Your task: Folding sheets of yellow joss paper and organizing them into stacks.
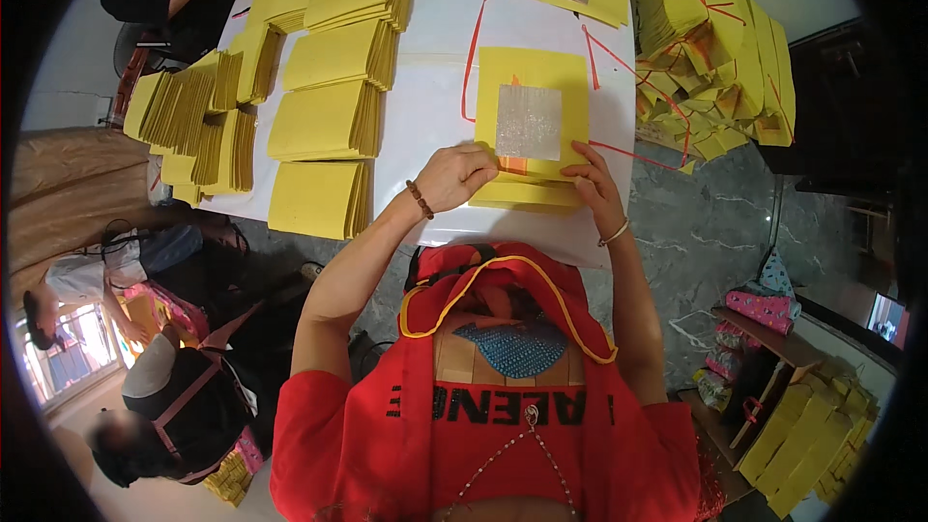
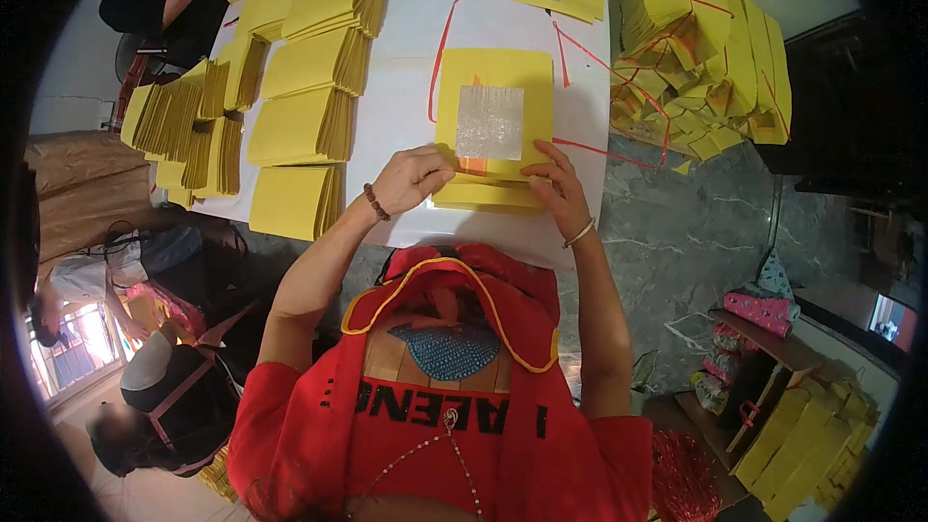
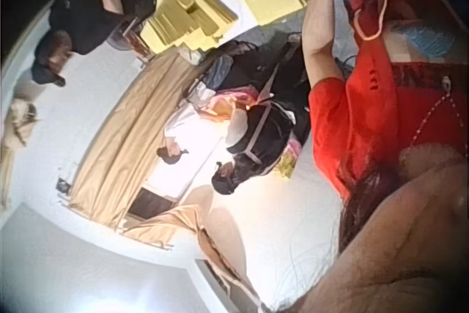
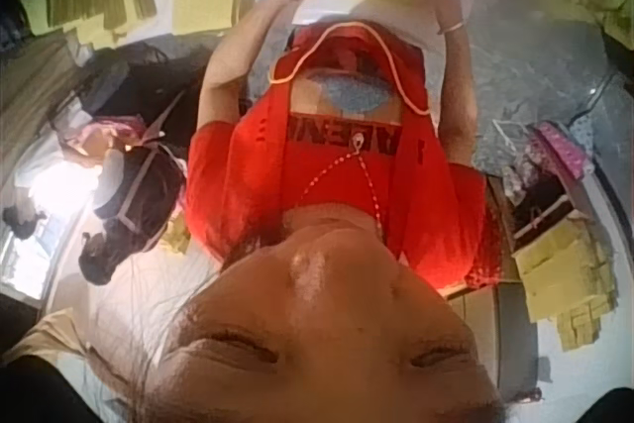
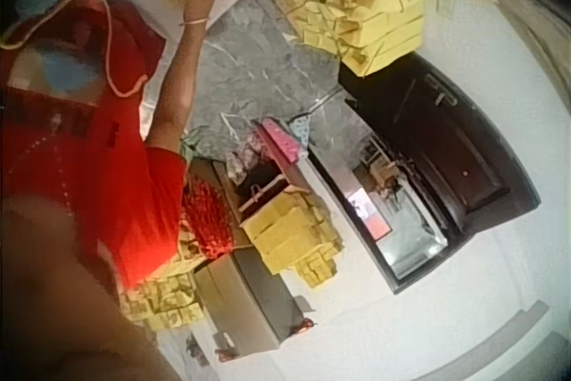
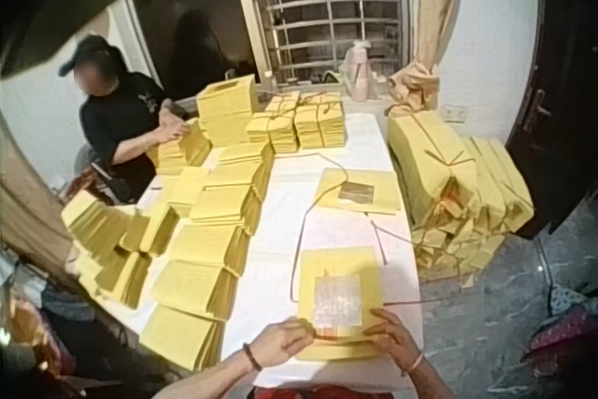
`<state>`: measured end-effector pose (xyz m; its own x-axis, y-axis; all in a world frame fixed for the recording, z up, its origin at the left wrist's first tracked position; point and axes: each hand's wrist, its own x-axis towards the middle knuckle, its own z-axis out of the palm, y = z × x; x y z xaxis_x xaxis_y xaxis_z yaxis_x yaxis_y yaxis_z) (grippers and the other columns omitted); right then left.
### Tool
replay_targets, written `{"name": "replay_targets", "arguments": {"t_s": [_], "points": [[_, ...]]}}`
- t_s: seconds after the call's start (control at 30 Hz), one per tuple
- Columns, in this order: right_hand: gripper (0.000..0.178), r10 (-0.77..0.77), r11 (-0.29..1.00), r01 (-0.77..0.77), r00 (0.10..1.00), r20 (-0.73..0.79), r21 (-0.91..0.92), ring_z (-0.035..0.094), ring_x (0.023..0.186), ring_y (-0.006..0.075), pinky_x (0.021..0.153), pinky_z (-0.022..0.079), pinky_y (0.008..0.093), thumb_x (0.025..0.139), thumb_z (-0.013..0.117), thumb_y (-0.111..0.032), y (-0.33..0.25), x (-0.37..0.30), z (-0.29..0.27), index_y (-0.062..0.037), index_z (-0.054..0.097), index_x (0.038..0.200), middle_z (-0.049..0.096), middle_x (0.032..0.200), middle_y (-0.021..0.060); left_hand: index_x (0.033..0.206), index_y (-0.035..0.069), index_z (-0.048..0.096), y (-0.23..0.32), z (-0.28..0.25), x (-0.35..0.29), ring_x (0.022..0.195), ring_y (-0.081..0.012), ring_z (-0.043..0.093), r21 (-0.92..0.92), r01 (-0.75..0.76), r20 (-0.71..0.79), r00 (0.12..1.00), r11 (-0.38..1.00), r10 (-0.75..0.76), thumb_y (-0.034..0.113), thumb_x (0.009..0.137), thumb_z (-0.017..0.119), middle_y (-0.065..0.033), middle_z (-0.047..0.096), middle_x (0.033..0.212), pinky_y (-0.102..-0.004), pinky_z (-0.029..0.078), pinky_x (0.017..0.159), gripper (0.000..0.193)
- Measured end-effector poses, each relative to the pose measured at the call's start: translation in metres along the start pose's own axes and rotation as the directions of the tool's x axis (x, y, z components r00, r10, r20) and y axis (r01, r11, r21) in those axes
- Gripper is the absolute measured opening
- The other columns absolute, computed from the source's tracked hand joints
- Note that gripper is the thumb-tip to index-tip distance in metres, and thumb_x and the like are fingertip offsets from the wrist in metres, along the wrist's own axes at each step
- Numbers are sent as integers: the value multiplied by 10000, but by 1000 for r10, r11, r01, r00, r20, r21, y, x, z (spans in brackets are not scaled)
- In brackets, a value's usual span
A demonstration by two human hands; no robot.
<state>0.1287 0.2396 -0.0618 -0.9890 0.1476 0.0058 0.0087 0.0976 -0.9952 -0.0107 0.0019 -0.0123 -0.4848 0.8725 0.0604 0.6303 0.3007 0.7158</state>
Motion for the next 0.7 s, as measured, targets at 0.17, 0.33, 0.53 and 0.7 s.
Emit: {"name": "replay_targets", "arguments": {"t_s": [0.17,0.33,0.53,0.7], "points": [[224,-17,1000,17,1000,5,-2,293,1291,248,1046,232,359,817,561,-186,1,-2,0,-52,640,977,372,1357,114,764,16,577,-1,0,1,790,-292,564,-32,22,32,999,999,-21,143,811,547,-103,591,775,-377,454,691,139],[223,16,1000,-16,1000,4,-25,294,1291,249,1048,229,364,816,565,-189,0,-1,0,-56,642,978,370,1357,115,765,18,579,-4,2,0,788,-292,565,-45,16,31,999,999,-15,145,811,547,-104,593,776,-375,457,684,138],[224,-34,999,34,999,20,23,299,1289,250,1059,219,361,790,614,-155,-3,0,-2,-64,637,993,363,1361,106,800,17,578,-6,1,3,782,-296,564,-68,8,4,1000,998,-8,150,847,526,-117,589,801,-373,456,678,150],[229,-81,981,78,997,-13,-175,405,1212,211,933,406,304,802,619,-66,5,4,0,-30,610,1027,396,1308,97,882,-2,601,-7,-4,4,739,-265,550,-153,94,41,995,984,-88,169,833,588,-127,580,779,-342,445,672,178]]}}
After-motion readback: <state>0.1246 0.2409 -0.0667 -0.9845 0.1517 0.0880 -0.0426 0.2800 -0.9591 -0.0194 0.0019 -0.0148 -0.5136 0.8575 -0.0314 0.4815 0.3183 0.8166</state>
